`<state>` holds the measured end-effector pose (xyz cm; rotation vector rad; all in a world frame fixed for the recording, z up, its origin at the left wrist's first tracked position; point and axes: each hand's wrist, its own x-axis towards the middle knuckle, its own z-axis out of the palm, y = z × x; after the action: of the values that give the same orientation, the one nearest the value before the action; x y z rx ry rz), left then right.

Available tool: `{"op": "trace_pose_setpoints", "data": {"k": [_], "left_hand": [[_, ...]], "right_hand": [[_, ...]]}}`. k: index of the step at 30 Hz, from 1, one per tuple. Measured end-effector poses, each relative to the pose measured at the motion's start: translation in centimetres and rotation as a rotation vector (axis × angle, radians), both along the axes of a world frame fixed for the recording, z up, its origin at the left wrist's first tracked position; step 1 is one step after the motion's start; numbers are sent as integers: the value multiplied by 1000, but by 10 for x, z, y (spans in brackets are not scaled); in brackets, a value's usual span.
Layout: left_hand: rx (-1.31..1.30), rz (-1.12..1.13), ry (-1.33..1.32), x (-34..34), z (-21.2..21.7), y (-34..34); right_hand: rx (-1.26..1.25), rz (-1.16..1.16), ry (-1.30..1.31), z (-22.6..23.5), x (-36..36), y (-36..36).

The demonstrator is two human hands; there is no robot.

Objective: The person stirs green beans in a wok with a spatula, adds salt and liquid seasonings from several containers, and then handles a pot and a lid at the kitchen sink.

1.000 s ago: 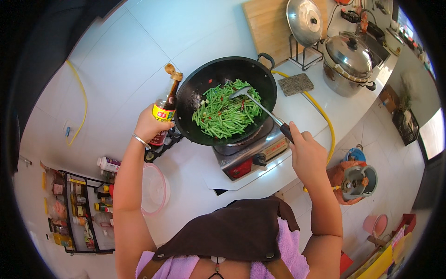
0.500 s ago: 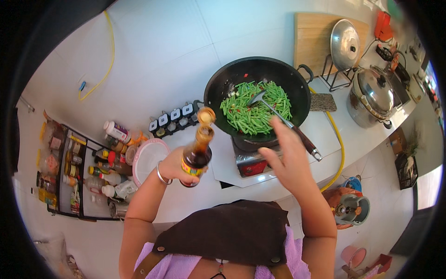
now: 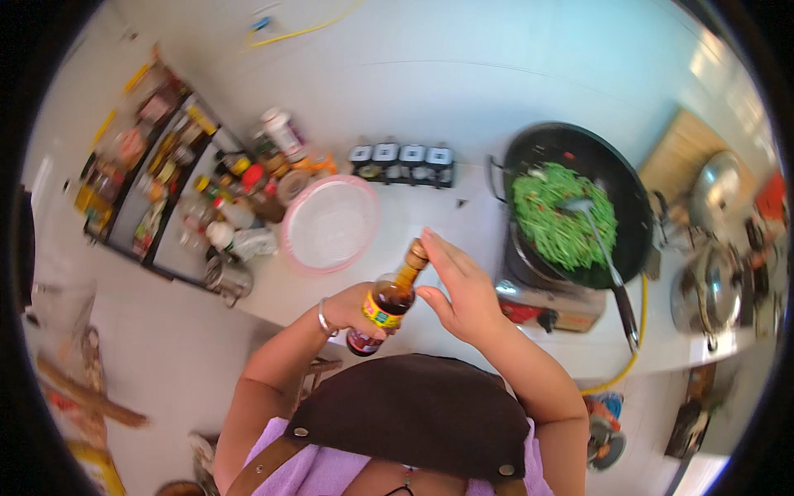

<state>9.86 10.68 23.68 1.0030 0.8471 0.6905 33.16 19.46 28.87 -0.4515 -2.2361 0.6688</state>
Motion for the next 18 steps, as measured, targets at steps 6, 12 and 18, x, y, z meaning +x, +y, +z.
{"op": "trace_pose_setpoints", "data": {"k": [6,12,18], "left_hand": [[187,229,296,-42,-17,-40],[144,890,113,-129,7,-99],[676,1678,726,-259,17,-146]], "right_hand": [[66,86,-109,-17,-53,-8],[-293,24,-77,-22,-82,-19],[-282,24,-318,-55,-66,-14]]}}
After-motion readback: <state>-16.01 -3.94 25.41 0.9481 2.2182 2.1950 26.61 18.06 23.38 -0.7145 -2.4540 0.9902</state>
